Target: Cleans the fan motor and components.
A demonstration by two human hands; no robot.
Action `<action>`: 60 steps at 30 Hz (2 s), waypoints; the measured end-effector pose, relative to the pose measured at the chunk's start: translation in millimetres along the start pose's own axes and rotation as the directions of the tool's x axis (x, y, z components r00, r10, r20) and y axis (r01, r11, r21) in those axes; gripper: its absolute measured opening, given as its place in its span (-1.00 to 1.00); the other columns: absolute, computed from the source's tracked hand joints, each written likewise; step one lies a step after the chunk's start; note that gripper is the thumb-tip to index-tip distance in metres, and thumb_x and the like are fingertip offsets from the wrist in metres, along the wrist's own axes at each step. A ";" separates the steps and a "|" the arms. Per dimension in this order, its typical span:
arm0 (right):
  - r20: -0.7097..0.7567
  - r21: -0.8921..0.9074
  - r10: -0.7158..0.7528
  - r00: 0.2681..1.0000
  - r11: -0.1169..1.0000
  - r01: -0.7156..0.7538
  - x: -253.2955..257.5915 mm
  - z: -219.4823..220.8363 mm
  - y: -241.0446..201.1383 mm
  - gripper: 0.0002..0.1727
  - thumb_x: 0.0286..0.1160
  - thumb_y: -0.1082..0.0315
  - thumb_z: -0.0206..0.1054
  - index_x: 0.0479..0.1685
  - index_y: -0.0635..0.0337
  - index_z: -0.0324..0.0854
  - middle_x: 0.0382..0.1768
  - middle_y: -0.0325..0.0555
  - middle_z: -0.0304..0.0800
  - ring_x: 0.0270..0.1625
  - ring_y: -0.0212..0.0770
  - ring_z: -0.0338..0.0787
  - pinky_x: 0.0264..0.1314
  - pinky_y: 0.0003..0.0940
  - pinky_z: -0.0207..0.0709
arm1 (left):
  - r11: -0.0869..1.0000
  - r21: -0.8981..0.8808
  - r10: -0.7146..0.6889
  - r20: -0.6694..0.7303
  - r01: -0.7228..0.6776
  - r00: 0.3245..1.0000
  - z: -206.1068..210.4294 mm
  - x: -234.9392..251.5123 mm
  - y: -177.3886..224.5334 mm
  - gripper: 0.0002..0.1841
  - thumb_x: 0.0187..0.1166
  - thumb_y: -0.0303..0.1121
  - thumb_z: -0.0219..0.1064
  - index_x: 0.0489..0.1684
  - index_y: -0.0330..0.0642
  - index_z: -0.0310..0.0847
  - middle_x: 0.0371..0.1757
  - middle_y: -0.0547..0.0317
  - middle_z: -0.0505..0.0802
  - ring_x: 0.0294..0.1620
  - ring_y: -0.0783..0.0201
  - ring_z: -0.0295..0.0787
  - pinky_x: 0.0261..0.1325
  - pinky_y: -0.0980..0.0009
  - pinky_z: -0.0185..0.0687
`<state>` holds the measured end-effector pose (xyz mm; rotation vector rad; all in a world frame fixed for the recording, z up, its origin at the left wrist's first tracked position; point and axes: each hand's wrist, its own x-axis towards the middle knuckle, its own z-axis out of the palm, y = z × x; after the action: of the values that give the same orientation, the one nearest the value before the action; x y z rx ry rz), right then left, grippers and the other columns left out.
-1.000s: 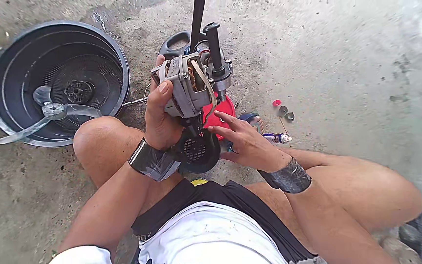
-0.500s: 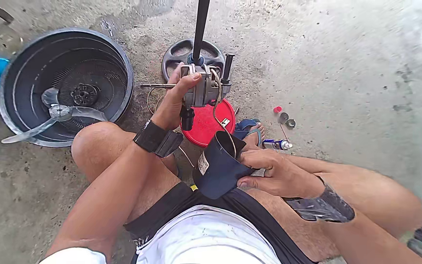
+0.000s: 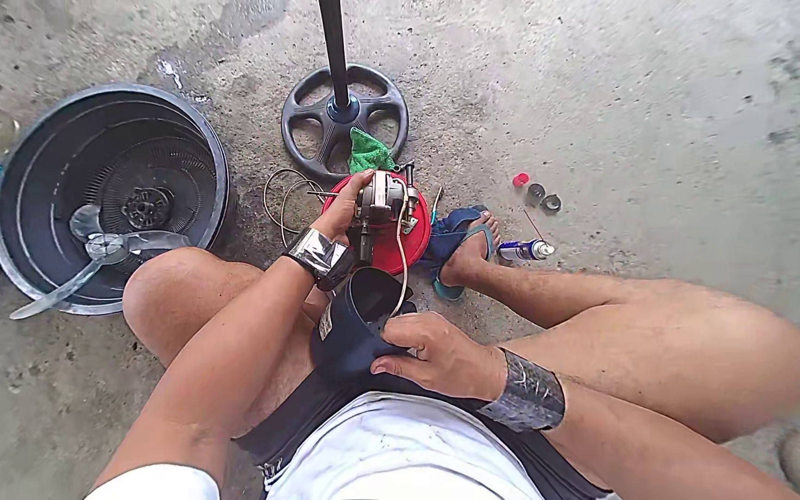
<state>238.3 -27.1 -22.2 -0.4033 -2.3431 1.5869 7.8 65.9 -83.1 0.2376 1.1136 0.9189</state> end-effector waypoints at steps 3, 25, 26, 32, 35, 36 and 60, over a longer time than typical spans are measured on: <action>-0.036 0.017 -0.025 0.999 1.000 0.025 9.2 1.5 -3.6 -0.64 0.67 0.13 0.37 -0.37 0.26 0.64 -0.47 -0.06 0.65 -0.31 -0.21 0.71 -0.19 -0.32 0.58 | 0.996 0.081 -0.027 -0.026 0.029 0.999 -3.0 5.6 -2.0 -0.43 0.69 0.32 -0.09 0.01 0.07 0.63 -0.23 0.19 0.85 -0.20 0.25 0.84 -0.18 0.21 0.79; -0.258 0.759 0.411 0.874 0.646 -0.080 81.3 -15.7 -36.4 -0.80 0.73 0.43 0.24 0.15 0.35 0.63 -0.03 0.00 0.83 0.08 -0.25 0.84 0.30 -0.30 0.71 | 0.847 0.418 0.376 -0.033 -0.329 0.926 -68.1 -180.2 20.3 -0.08 0.52 0.46 0.11 0.86 0.22 0.03 0.33 0.19 0.81 0.20 0.23 0.84 0.17 0.29 0.80; -0.221 0.808 0.452 0.864 0.581 -0.098 91.8 -15.5 -40.5 -0.77 0.74 0.43 0.22 0.23 0.31 0.59 0.02 0.03 0.82 0.12 -0.20 0.84 0.33 -0.24 0.71 | 0.870 0.336 0.395 -0.035 -0.362 0.918 -67.9 -179.9 12.1 -0.06 0.45 0.46 0.21 0.84 0.23 0.09 0.31 0.20 0.81 0.22 0.24 0.82 0.20 0.27 0.80; 0.051 0.622 0.242 0.969 0.752 -0.221 131.1 -13.6 -40.6 -0.57 0.68 0.51 0.23 0.51 0.33 0.44 0.25 0.06 0.75 0.29 -0.21 0.78 0.44 -0.28 0.66 | 0.889 -0.157 0.417 -0.111 -0.430 0.902 -70.9 -131.4 -13.8 -0.40 0.59 0.33 0.16 0.27 0.05 0.64 0.07 0.14 0.85 0.12 0.22 0.82 0.13 0.14 0.80; 0.061 0.141 0.050 0.997 0.988 -0.058 136.3 -72.2 -36.3 -0.72 0.60 0.49 0.33 0.21 0.29 0.75 -0.02 -0.14 0.93 -0.05 -0.39 0.90 0.07 -0.43 0.83 | 0.880 -0.181 0.419 -0.143 -0.440 0.897 -78.9 -127.7 -19.1 -0.48 0.62 0.28 0.16 0.18 0.08 0.67 -0.01 0.20 0.87 0.05 0.28 0.84 0.08 0.19 0.82; -0.022 0.072 0.013 1.000 0.997 -0.011 137.6 -102.4 -29.2 -0.75 0.60 0.48 0.33 0.16 0.29 0.77 -0.06 -0.14 0.94 -0.11 -0.35 0.92 0.00 -0.37 0.88 | 0.875 -0.174 0.427 -0.162 -0.452 0.889 -80.0 -126.8 -21.0 -0.51 0.63 0.23 0.18 0.16 0.06 0.68 -0.03 0.19 0.88 0.02 0.28 0.85 0.06 0.20 0.82; -0.096 -0.750 0.854 0.511 0.276 -0.602 -23.8 -93.5 298.5 -0.66 0.30 0.26 0.55 0.10 0.00 0.79 0.09 0.18 0.80 0.12 0.33 0.80 -0.01 0.48 0.62 | 0.833 -0.466 0.313 -0.047 -0.298 0.949 -76.9 -82.1 -29.1 -0.49 0.81 0.02 -0.11 -0.20 -0.03 0.78 -0.25 0.18 0.89 -0.15 0.34 0.87 0.02 0.32 0.80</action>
<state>317.4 150.0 -268.7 -1.8229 -3.2498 0.8474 -53.1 -33.0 -80.9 0.0279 0.8006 1.4397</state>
